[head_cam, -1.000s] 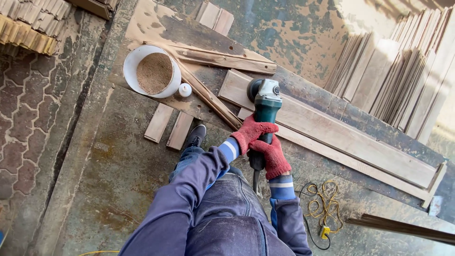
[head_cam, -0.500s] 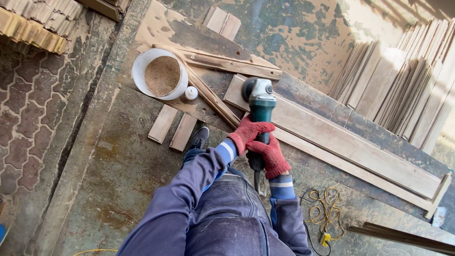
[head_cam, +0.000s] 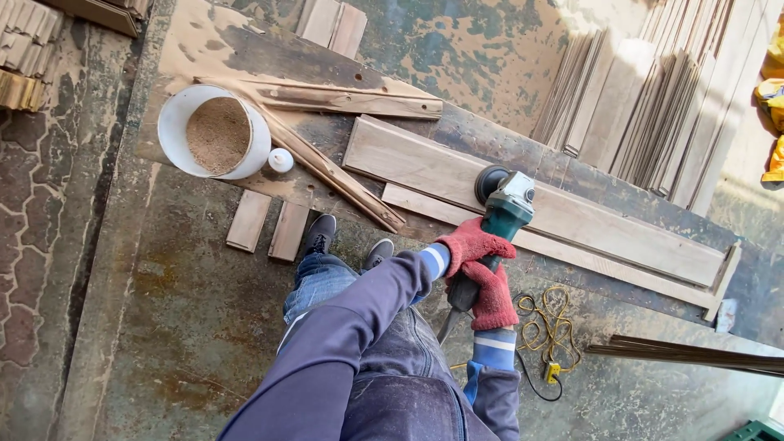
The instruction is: Sanding wooden planks using an angle grinder with a sanding disc followed by manual sanding.
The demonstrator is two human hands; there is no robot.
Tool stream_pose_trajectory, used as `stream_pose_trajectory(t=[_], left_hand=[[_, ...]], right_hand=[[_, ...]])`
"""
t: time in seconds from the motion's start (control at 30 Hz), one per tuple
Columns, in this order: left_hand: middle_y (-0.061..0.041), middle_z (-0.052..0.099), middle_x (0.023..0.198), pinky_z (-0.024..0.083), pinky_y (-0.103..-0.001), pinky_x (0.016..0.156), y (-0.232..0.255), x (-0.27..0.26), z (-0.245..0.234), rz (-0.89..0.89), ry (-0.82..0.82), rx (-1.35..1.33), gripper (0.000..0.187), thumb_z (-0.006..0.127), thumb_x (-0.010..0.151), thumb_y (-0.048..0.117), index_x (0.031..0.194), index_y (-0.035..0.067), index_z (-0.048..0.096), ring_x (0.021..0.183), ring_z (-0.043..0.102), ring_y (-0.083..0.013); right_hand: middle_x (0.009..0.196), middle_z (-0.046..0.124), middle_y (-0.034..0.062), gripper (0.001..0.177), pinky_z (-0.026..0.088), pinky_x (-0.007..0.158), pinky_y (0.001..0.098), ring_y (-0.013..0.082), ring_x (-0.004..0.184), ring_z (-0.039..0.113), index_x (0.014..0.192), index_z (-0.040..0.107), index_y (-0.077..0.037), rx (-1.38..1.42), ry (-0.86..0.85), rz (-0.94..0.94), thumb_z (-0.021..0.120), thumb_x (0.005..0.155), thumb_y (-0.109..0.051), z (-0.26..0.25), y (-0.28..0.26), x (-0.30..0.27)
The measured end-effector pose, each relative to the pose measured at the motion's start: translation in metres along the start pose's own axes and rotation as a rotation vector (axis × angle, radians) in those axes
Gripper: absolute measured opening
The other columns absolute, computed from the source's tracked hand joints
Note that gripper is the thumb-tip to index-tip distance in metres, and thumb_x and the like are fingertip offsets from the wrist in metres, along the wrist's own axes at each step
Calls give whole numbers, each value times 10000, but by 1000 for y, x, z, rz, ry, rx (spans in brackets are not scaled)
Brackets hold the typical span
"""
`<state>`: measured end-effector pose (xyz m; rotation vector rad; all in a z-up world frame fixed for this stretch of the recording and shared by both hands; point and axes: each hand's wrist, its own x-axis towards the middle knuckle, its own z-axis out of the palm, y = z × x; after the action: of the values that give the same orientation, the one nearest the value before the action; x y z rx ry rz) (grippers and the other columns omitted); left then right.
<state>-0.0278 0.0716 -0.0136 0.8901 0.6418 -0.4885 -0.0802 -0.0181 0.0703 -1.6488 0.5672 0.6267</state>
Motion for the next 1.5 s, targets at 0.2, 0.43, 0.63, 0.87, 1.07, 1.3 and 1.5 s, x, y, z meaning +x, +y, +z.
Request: stream_pose_trajectory(t=[0.2, 0.43, 0.63, 0.87, 1.07, 1.3, 1.5], left_hand=[[-149, 746, 1068, 592, -445, 936, -1, -15, -26, 26, 113, -82, 820, 1002, 491, 240, 1230, 94, 676, 1070, 718, -356], [-143, 732, 901, 627, -432, 730, 7, -55, -95, 111, 281, -352, 697, 988, 494, 146, 1127, 77, 705, 888, 748, -326], [-169, 590, 706, 616, -473, 537, 26, -80, -144, 157, 319, -732, 544, 925, 532, -34, 998, -73, 647, 671, 693, -353], [-114, 692, 817, 563, -318, 625, 44, -124, -163, 349, 285, -513, 330, 831, 680, 88, 955, -2, 672, 657, 636, -209], [-126, 588, 503, 446, -336, 391, 26, -136, -160, 277, 427, -645, 429, 972, 504, 108, 800, -3, 682, 478, 618, -234], [-120, 645, 669, 484, -336, 333, 6, -53, -137, 225, 312, -558, 621, 978, 479, 110, 1024, 73, 683, 546, 686, -273], [-159, 662, 719, 524, -413, 254, 5, -47, -135, 198, 314, -606, 657, 993, 488, 77, 1068, 87, 687, 545, 701, -331]], right_hand=[[845, 703, 117, 483, 619, 717, 423, 262, 782, 717, 1032, 710, -90, -83, -94, -44, 865, 578, -34, 21, 0, -5], [849, 706, 113, 502, 597, 725, 410, 248, 806, 696, 1011, 730, -76, -282, -282, -64, 889, 535, -59, 89, -9, -28], [829, 712, 117, 481, 585, 714, 402, 252, 784, 698, 979, 754, -72, -449, -388, -80, 901, 522, -106, 137, -23, -43], [749, 690, 131, 391, 585, 585, 384, 273, 652, 691, 927, 737, -65, -519, -466, -102, 869, 561, -106, 161, -36, -52], [684, 658, 179, 375, 584, 485, 429, 336, 551, 692, 907, 708, -30, -494, -492, -56, 854, 564, -73, 152, -6, -54], [734, 652, 162, 437, 582, 523, 447, 312, 599, 680, 953, 691, -22, -439, -388, -71, 852, 548, -56, 134, -14, -54], [751, 659, 115, 421, 581, 573, 378, 237, 658, 674, 946, 693, -52, -408, -362, -100, 859, 559, -65, 133, -23, -58]])
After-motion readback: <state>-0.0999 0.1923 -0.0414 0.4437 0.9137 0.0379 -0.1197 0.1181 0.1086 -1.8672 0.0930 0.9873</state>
